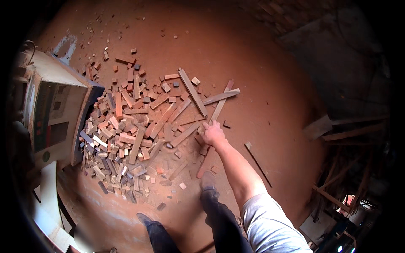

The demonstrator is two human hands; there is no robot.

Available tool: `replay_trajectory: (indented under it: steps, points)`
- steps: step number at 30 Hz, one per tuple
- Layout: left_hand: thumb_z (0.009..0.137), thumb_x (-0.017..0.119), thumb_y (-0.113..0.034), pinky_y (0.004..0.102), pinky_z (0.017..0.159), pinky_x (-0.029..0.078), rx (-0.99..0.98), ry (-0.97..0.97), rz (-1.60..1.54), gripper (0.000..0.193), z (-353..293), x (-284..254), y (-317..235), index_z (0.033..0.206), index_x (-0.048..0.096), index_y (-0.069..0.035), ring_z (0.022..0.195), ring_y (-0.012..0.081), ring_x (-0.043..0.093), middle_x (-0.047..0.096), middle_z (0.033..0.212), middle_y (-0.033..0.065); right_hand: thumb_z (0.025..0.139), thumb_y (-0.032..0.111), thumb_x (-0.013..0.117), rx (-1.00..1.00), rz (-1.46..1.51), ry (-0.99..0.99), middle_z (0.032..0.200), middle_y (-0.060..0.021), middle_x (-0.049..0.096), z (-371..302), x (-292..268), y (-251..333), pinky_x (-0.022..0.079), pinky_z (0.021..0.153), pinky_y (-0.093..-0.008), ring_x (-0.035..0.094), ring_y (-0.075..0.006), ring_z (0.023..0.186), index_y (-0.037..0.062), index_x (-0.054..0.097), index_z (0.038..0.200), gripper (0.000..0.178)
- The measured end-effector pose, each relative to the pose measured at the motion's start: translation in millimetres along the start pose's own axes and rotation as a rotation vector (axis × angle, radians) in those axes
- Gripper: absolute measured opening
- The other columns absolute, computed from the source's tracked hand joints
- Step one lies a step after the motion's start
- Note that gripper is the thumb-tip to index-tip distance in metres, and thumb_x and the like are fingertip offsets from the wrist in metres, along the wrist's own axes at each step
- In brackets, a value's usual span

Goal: The person picks up thin wooden strips from a pile and feeds them through a stationary spindle sander using a push block. After sanding, the person places the finished strips onto a separate workbench. The process is repeated for multiple pieces of wood.

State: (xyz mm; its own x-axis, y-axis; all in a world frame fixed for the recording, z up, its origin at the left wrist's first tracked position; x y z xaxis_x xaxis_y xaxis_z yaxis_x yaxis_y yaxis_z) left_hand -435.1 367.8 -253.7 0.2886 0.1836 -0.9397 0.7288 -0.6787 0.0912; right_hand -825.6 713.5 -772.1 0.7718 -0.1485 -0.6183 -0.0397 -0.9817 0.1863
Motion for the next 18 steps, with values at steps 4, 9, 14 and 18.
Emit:
replay_trajectory:
  steps: [4,9,14,18]
  points:
    - [0.093,0.069,-0.015,0.0402,0.076,0.054,0.011,0.0,0.01,0.024,12.3,7.8,-3.1,0.108,0.059,0.001,0.085,0.0319,0.067,0.062,0.097,0.019,0.094,0.043,0.06,-0.001,-0.004,-0.074,0.158,-0.0263,0.028,35.2,14.1,-3.8,0.041,0.112,-0.0502,0.036,-0.0463,0.14,0.0207,0.047,0.148,0.06]
    - [0.093,0.069,-0.016,0.0406,0.076,0.054,0.021,0.001,0.02,0.024,19.3,15.2,-9.2,0.109,0.06,0.001,0.086,0.0325,0.067,0.062,0.097,0.0192,0.094,0.041,0.06,0.021,-0.007,-0.057,0.159,-0.0253,0.026,67.3,20.9,-1.5,0.04,0.113,-0.0488,0.035,-0.0451,0.142,0.0219,0.051,0.146,0.056]
    - [0.093,0.069,-0.016,0.041,0.076,0.054,0.035,-0.001,0.038,0.025,25.1,19.1,-13.0,0.109,0.06,0.0,0.086,0.033,0.067,0.062,0.097,0.0194,0.095,0.035,0.06,0.059,-0.011,-0.166,0.15,-0.0232,0.039,80.4,30.5,-2.2,0.042,0.11,-0.0471,0.044,-0.0422,0.133,0.0177,0.06,0.135,0.044]
    - [0.093,0.069,-0.017,0.0414,0.076,0.054,0.055,-0.002,0.044,0.025,26.1,15.4,-15.4,0.109,0.06,0.0,0.087,0.0335,0.067,0.062,0.097,0.0196,0.092,0.03,0.065,-0.091,0.127,-0.352,0.128,-0.0239,0.054,73.1,24.6,-3.4,0.047,0.099,-0.048,0.052,-0.042,0.119,0.0051,0.061,0.117,0.035]
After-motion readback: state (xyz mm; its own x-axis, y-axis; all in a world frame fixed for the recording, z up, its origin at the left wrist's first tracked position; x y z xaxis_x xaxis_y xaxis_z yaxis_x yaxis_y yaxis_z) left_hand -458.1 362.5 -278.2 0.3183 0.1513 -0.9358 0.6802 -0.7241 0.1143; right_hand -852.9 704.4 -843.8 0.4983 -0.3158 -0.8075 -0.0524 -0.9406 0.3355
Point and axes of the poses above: each hand's wrist, its own z-axis towards the middle knuckle, its own x-axis out of the palm, y = z × x, the point moved 5 cm from there along z, towards the middle knuckle
